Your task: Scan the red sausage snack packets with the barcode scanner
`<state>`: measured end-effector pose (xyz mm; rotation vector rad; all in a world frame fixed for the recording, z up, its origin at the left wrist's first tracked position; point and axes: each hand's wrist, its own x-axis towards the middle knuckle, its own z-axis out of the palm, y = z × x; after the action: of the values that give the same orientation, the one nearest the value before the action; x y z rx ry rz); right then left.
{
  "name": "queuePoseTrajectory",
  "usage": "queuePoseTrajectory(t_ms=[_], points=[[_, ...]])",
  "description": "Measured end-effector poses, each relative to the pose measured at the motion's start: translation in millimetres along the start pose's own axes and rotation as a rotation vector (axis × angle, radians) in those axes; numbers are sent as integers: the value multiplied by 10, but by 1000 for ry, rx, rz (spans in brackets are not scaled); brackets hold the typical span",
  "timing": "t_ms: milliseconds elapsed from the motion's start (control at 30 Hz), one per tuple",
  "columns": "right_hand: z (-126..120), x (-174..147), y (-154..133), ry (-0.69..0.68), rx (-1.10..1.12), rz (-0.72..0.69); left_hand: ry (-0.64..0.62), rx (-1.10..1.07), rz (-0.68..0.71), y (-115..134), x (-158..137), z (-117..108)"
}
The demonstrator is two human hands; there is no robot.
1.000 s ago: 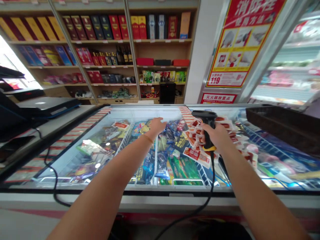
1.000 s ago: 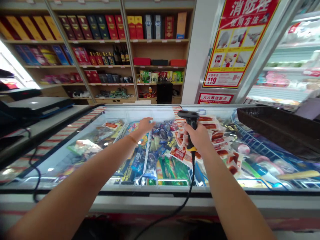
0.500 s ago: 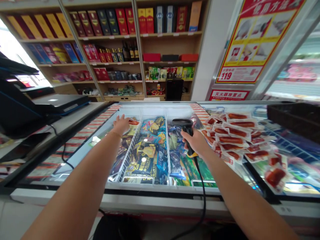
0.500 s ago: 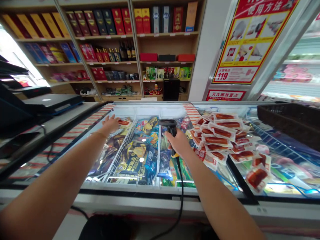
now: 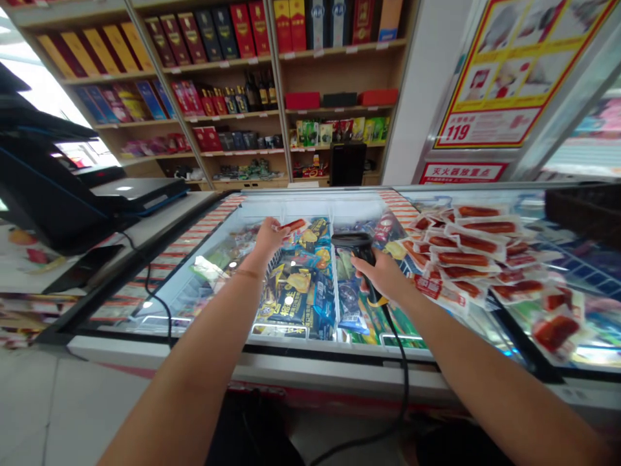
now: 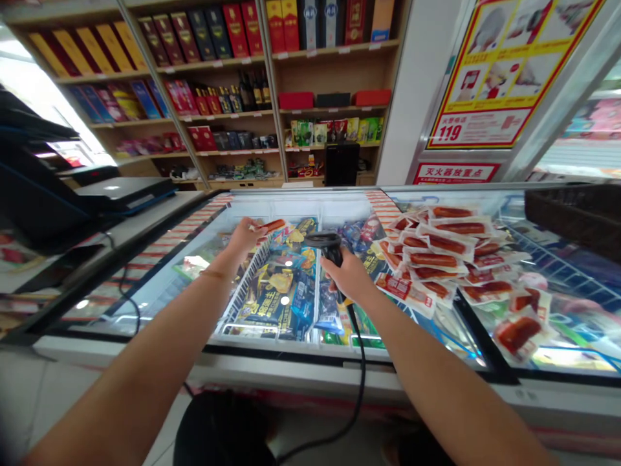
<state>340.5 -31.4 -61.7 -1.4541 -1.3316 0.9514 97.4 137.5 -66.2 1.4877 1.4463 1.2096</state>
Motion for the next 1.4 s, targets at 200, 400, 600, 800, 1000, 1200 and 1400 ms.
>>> queuePoseTrajectory(t_ms=[200,400,600,800,1000,1200,1400], points=[[-14,-40,5,15,-3,-15,-35,-46,5,87,-329,273],[42,-62,14,-32,-1,-32,-113,-113,-41,0,-411,248],[83,-86,7,-65,-37,-52,-190,-45,-12,-6,-400,284],[87,-83,20,-79,-51,-50,-250,163,147,-92,-369,306],[85,-74,42,-78,-63,-54,-272,178,188,-80,-388,288],[88,-83,28,-78,-46,-46,-270,104,211,-66,-375,268],[92,-82,42,-83,-49,-59,-312,102,203,-95,-319,255]])
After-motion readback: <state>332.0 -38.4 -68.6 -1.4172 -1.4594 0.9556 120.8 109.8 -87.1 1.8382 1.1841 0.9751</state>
